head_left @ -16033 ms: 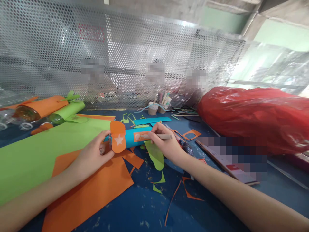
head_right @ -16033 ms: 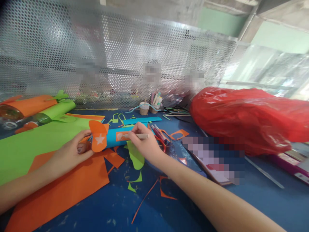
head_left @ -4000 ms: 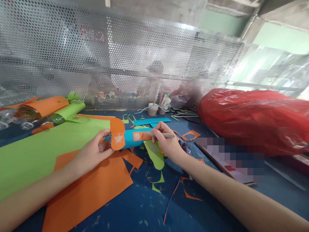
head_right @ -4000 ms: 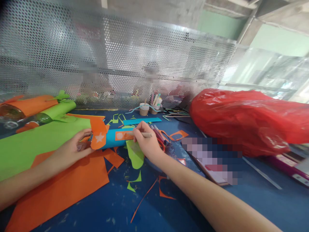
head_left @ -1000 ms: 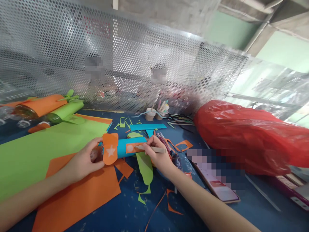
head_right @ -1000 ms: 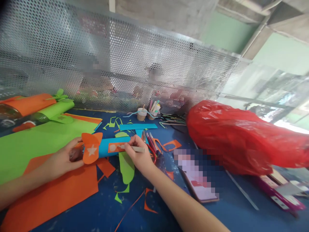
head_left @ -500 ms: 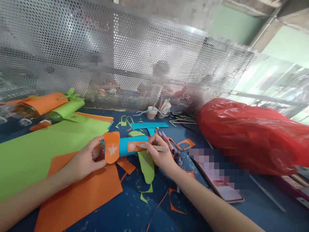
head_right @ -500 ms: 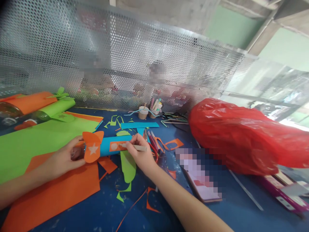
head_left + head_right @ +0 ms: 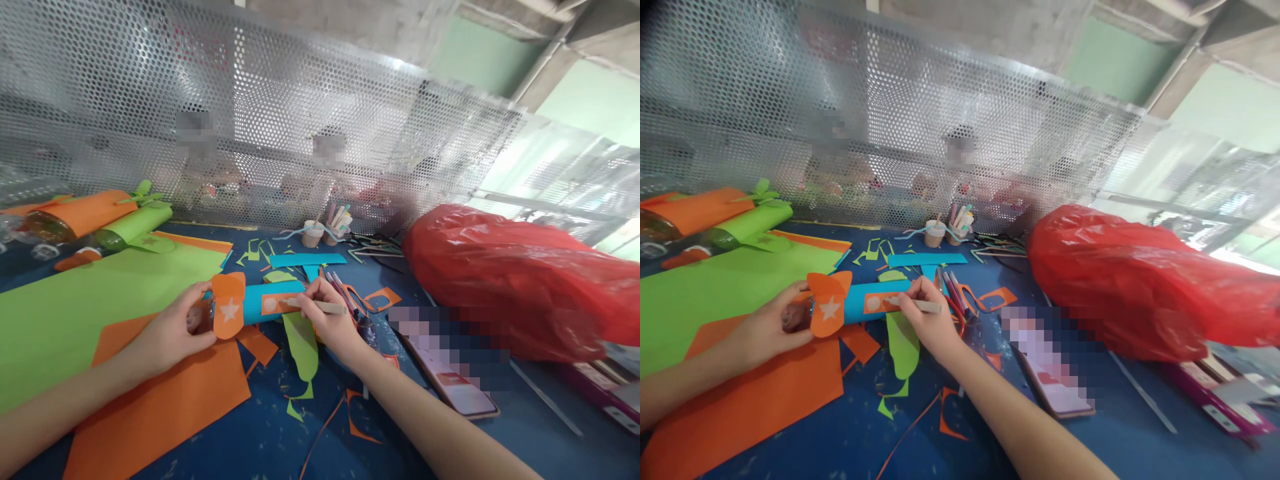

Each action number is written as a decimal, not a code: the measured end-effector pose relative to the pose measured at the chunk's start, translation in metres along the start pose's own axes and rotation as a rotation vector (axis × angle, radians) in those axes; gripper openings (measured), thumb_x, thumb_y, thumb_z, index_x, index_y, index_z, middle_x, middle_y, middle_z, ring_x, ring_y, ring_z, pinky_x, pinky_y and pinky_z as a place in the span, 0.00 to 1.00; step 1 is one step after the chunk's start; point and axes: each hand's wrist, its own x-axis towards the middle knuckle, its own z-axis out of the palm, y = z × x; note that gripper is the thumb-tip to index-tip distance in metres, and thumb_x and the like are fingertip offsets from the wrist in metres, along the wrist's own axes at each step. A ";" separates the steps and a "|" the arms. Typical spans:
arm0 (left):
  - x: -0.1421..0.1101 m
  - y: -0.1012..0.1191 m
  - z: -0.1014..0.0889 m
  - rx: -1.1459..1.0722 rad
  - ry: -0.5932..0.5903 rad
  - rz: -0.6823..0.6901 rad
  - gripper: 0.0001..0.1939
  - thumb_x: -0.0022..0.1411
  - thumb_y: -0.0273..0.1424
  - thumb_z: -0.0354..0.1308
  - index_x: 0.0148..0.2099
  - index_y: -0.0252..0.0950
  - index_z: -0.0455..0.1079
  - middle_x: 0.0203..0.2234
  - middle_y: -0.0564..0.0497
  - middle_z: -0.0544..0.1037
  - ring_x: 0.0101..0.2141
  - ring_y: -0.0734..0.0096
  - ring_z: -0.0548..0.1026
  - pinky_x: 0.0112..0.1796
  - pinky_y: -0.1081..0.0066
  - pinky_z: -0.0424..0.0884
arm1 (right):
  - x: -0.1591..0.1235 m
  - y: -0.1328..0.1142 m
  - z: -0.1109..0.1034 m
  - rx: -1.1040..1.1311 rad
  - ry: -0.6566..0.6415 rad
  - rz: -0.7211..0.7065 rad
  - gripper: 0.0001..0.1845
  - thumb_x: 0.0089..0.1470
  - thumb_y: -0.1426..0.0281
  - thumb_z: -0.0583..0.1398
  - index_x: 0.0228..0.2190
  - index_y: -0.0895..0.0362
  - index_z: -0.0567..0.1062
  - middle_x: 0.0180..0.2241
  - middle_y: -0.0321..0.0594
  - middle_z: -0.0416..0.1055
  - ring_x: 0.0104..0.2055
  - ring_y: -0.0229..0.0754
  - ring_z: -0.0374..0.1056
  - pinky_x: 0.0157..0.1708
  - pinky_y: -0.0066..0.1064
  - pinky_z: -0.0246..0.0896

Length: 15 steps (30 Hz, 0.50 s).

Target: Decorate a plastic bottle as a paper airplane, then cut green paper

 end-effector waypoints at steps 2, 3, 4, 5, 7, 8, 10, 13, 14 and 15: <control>0.000 0.000 0.000 0.038 -0.004 0.011 0.35 0.50 0.43 0.61 0.59 0.37 0.62 0.17 0.64 0.62 0.20 0.71 0.64 0.23 0.73 0.61 | 0.000 0.002 0.000 0.000 0.007 -0.002 0.14 0.53 0.63 0.62 0.23 0.52 0.64 0.21 0.31 0.62 0.25 0.39 0.57 0.26 0.31 0.52; 0.000 -0.001 0.000 0.053 -0.009 0.015 0.35 0.51 0.43 0.61 0.60 0.37 0.61 0.17 0.63 0.62 0.20 0.71 0.64 0.23 0.72 0.61 | 0.001 0.002 0.000 -0.002 0.007 -0.002 0.14 0.53 0.63 0.62 0.23 0.52 0.64 0.21 0.31 0.62 0.25 0.39 0.57 0.26 0.32 0.52; 0.000 -0.001 0.000 0.057 -0.007 0.016 0.36 0.50 0.43 0.61 0.60 0.36 0.61 0.17 0.63 0.61 0.20 0.71 0.64 0.23 0.72 0.61 | 0.001 0.002 0.000 -0.005 0.003 -0.001 0.14 0.53 0.63 0.62 0.23 0.52 0.64 0.21 0.31 0.62 0.25 0.39 0.57 0.26 0.32 0.52; 0.000 0.000 0.000 0.057 -0.004 0.012 0.36 0.50 0.43 0.61 0.60 0.35 0.61 0.16 0.63 0.60 0.19 0.72 0.63 0.22 0.72 0.60 | 0.001 0.001 0.000 -0.006 -0.004 -0.001 0.14 0.53 0.62 0.62 0.23 0.52 0.64 0.22 0.31 0.62 0.25 0.39 0.56 0.26 0.32 0.52; 0.000 0.000 0.001 0.052 0.006 0.000 0.37 0.49 0.44 0.61 0.59 0.35 0.62 0.16 0.63 0.58 0.19 0.72 0.62 0.22 0.72 0.60 | 0.000 0.000 0.000 -0.002 -0.015 0.002 0.14 0.53 0.62 0.62 0.23 0.52 0.63 0.22 0.31 0.61 0.25 0.38 0.56 0.26 0.31 0.52; 0.000 0.000 0.001 0.052 0.004 -0.007 0.37 0.48 0.44 0.61 0.59 0.35 0.62 0.16 0.63 0.58 0.19 0.72 0.61 0.22 0.72 0.60 | 0.000 -0.001 0.000 0.001 -0.014 0.005 0.14 0.52 0.62 0.62 0.23 0.52 0.63 0.22 0.31 0.60 0.24 0.38 0.56 0.26 0.31 0.51; 0.001 0.000 0.001 0.052 -0.007 -0.015 0.37 0.49 0.44 0.61 0.59 0.36 0.62 0.16 0.63 0.57 0.19 0.71 0.61 0.23 0.72 0.60 | 0.000 -0.003 0.001 0.006 -0.011 0.006 0.14 0.52 0.62 0.62 0.23 0.52 0.63 0.22 0.30 0.60 0.24 0.38 0.55 0.25 0.31 0.51; 0.001 -0.001 0.000 0.035 -0.052 -0.022 0.37 0.51 0.45 0.60 0.61 0.37 0.59 0.18 0.62 0.63 0.21 0.69 0.65 0.25 0.71 0.62 | 0.000 -0.006 0.001 0.015 -0.022 0.002 0.14 0.51 0.63 0.61 0.23 0.51 0.62 0.21 0.30 0.60 0.24 0.38 0.54 0.25 0.31 0.50; 0.001 -0.002 0.000 0.027 -0.066 -0.025 0.38 0.51 0.45 0.60 0.61 0.37 0.58 0.19 0.60 0.65 0.22 0.68 0.67 0.26 0.70 0.64 | 0.000 -0.007 0.002 0.020 -0.025 0.001 0.14 0.51 0.63 0.61 0.23 0.52 0.62 0.21 0.30 0.59 0.24 0.37 0.54 0.25 0.31 0.50; 0.001 -0.002 0.000 0.019 -0.074 -0.028 0.38 0.52 0.46 0.60 0.62 0.37 0.58 0.21 0.59 0.68 0.23 0.67 0.69 0.27 0.70 0.65 | 0.000 -0.007 0.002 0.025 -0.026 0.002 0.14 0.51 0.63 0.61 0.23 0.52 0.62 0.21 0.30 0.59 0.23 0.37 0.54 0.25 0.31 0.50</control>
